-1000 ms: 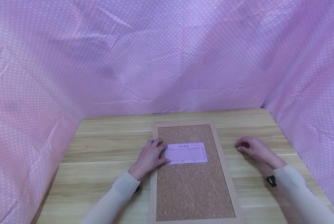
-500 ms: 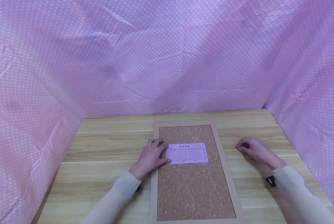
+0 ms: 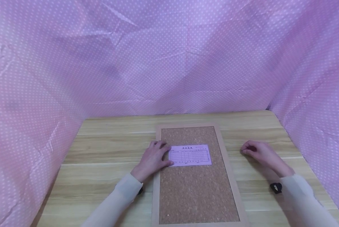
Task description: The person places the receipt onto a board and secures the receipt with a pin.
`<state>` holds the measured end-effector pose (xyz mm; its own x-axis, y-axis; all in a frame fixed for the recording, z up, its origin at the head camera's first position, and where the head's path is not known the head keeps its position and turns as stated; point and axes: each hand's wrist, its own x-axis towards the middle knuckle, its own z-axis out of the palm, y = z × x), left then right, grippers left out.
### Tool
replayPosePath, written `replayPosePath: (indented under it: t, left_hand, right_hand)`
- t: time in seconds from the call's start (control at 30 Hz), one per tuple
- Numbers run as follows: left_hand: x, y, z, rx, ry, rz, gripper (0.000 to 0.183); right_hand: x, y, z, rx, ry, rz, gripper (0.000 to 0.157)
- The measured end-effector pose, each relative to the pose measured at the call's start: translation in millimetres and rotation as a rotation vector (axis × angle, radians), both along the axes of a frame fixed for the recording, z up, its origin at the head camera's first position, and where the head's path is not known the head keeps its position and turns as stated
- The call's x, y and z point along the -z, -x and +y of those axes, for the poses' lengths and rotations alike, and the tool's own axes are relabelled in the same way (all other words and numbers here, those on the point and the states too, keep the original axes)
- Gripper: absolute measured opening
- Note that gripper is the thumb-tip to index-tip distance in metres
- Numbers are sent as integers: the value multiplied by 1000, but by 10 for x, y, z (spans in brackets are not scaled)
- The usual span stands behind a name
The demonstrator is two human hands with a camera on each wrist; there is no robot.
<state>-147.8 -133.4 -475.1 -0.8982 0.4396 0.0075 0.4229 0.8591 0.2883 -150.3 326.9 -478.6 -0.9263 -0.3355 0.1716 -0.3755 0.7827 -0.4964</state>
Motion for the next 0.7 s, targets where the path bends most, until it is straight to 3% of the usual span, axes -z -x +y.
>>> replayPosePath:
  t: [0.47,0.7]
  left_hand:
    - [-23,-11,0,0,-2,7,66]
    - [-28,-14,1,1,5,11,66]
  right_hand:
    - [-85,-129,-143,-31,111,140,26]
    - [-186,-170,-259,-10,175,114,22]
